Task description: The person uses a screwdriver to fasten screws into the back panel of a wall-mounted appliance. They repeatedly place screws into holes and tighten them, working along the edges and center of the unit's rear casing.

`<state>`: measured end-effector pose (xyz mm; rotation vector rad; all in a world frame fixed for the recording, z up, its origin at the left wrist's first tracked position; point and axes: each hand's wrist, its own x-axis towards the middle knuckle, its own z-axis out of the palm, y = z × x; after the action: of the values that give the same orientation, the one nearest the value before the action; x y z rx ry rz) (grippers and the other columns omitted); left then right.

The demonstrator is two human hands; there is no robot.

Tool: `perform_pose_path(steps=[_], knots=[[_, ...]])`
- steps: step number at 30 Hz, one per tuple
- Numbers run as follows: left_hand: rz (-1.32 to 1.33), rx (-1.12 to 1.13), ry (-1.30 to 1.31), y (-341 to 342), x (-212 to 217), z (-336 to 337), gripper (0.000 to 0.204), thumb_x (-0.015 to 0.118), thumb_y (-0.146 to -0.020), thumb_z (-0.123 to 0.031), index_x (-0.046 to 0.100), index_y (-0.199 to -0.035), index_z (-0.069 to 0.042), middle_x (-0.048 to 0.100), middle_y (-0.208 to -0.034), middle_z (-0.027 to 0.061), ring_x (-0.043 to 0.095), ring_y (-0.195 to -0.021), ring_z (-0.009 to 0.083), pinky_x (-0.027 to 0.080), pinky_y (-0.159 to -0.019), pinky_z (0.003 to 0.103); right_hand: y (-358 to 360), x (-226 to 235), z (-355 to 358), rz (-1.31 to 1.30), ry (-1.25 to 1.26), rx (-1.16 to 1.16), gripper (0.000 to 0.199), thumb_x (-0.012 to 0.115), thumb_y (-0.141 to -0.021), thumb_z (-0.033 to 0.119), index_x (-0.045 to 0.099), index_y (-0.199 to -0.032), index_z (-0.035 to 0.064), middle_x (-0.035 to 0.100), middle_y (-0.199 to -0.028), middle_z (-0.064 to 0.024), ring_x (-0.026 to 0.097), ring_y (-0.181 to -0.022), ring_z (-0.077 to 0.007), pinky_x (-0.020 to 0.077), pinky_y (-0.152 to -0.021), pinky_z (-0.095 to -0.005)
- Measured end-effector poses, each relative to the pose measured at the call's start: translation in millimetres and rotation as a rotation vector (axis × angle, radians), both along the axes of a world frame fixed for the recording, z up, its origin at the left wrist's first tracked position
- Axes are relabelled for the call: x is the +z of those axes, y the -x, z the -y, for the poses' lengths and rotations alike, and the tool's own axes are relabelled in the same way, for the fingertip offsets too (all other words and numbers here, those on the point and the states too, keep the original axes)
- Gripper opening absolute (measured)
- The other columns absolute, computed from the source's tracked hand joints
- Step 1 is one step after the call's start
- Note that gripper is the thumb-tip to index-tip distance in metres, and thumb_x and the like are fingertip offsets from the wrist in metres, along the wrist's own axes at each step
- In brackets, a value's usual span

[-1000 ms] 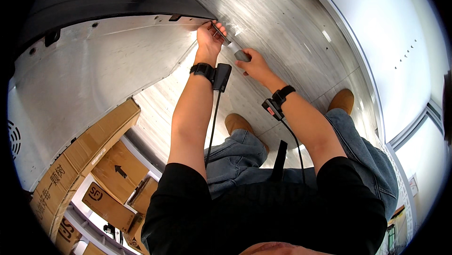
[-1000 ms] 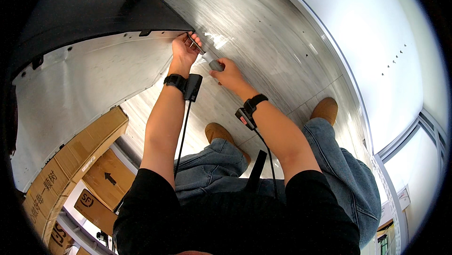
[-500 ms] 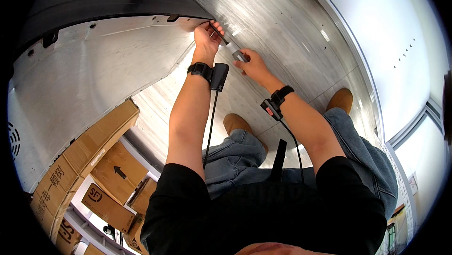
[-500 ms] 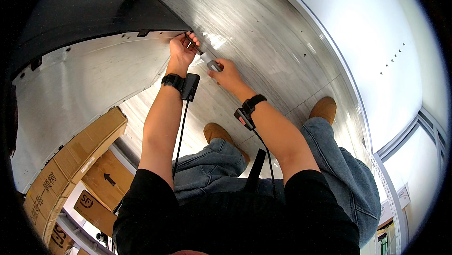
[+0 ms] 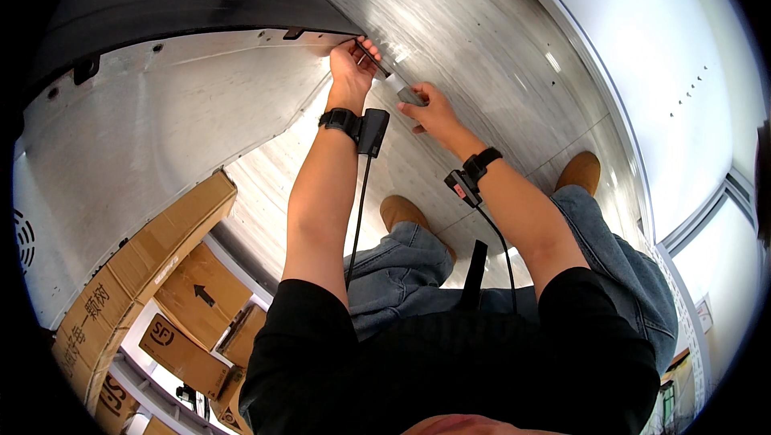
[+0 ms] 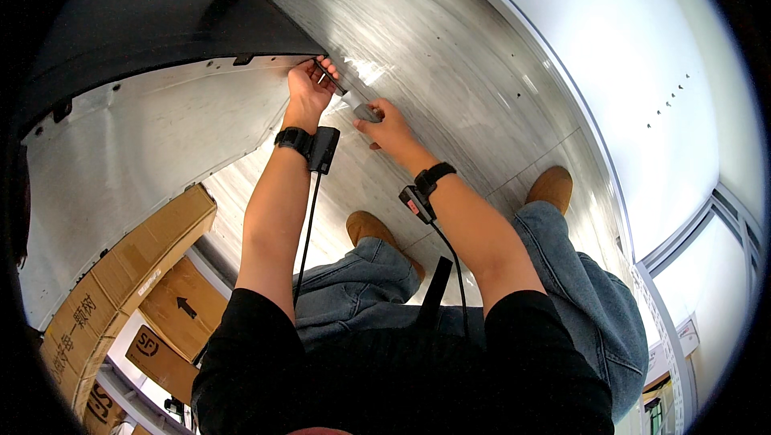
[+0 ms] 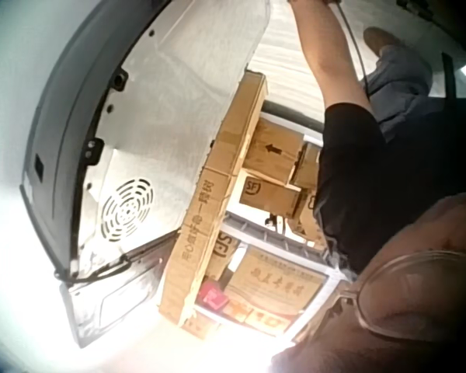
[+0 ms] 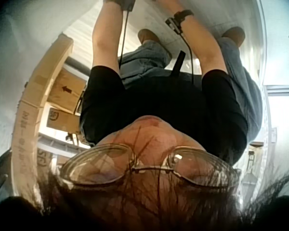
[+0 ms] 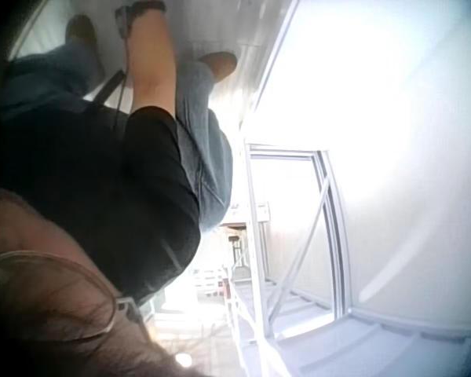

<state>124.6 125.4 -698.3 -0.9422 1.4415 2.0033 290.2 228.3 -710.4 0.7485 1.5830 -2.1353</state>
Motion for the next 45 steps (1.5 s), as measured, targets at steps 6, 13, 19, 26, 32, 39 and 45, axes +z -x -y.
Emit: perform_pose_path(steps=[6, 13, 19, 26, 32, 39, 45], knots=[[0.006, 0.014, -0.009, 1, 0, 1, 0.021, 0.037, -0.091, -0.015, 0.054, -0.091, -0.003, 0.059, -0.082, 0.0097, 0.055, -0.072, 0.0235, 0.046, -0.07, 0.037, 5, 5, -7, 0.107, 0.08, -0.06, 0.041, 0.063, -0.087, 0.031, 0.052, -0.116, 0.0025, 0.056, -0.085, -0.0052, 0.054, -0.069, -0.012, 0.0456, -0.053, -0.0277], [-0.007, 0.028, -0.025, -1, -1, 0, 0.021, 0.036, -0.091, -0.014, 0.053, -0.091, -0.002, 0.059, -0.083, 0.0103, 0.056, -0.073, 0.024, 0.047, -0.07, 0.037, 1, -1, 0, 0.047, -0.037, -0.027, 0.046, 0.063, -0.087, 0.03, 0.048, -0.121, 0.0028, 0.056, -0.084, -0.0063, 0.056, -0.067, -0.0126, 0.0447, -0.052, -0.0283], [0.001, 0.03, -0.019, 0, -1, -1, 0.021, 0.035, -0.091, -0.014, 0.053, -0.092, -0.002, 0.059, -0.083, 0.0107, 0.056, -0.074, 0.024, 0.047, -0.069, 0.037, 6, 12, -10, 0.087, 0.11, -0.055, 0.035, 0.055, -0.091, 0.028, 0.052, -0.117, 0.0046, 0.057, -0.084, -0.0051, 0.057, -0.063, -0.0129, 0.0431, -0.051, -0.0283], [0.002, 0.04, -0.008, 2, -1, -2, 0.022, 0.036, -0.091, -0.014, 0.053, -0.093, -0.001, 0.058, -0.085, 0.011, 0.056, -0.074, 0.024, 0.047, -0.069, 0.037, 3, 0, -7, 0.1, 0.178, -0.096, 0.032, 0.052, -0.091, 0.027, 0.057, -0.113, 0.0048, 0.057, -0.083, -0.0028, 0.054, -0.06, -0.0121, 0.0398, -0.051, -0.0266], [-0.002, 0.049, -0.016, 1, -1, -1, 0.021, 0.037, -0.09, -0.013, 0.054, -0.092, 0.0, 0.059, -0.085, 0.0115, 0.056, -0.074, 0.0238, 0.048, -0.069, 0.036, 6, 7, -11, 0.107, 0.165, -0.068, 0.029, 0.054, -0.092, 0.021, 0.055, -0.116, 0.0036, 0.055, -0.086, -0.0039, 0.055, -0.065, -0.0115, 0.0418, -0.053, -0.0268], [0.0, 0.053, -0.026, 2, -2, -1, 0.022, 0.037, -0.09, -0.013, 0.054, -0.091, 0.0, 0.059, -0.084, 0.0116, 0.057, -0.074, 0.0243, 0.048, -0.069, 0.037, 2, -16, 0, -0.12, -0.227, -0.048, 0.036, 0.065, -0.085, 0.016, 0.055, -0.116, 0.0001, 0.056, -0.097, -0.0069, 0.055, -0.076, -0.0112, 0.0449, -0.057, -0.0276], [0.0, 0.062, -0.039, 1, -1, -2, 0.022, 0.037, -0.09, -0.012, 0.054, -0.091, 0.001, 0.059, -0.085, 0.0118, 0.057, -0.075, 0.0252, 0.049, -0.07, 0.037, 11, -6, -19, 0.117, 0.311, -0.027, 0.04, 0.065, -0.085, 0.017, 0.054, -0.118, -0.002, 0.058, -0.1, -0.0104, 0.057, -0.074, -0.0145, 0.0485, -0.063, -0.0297]])
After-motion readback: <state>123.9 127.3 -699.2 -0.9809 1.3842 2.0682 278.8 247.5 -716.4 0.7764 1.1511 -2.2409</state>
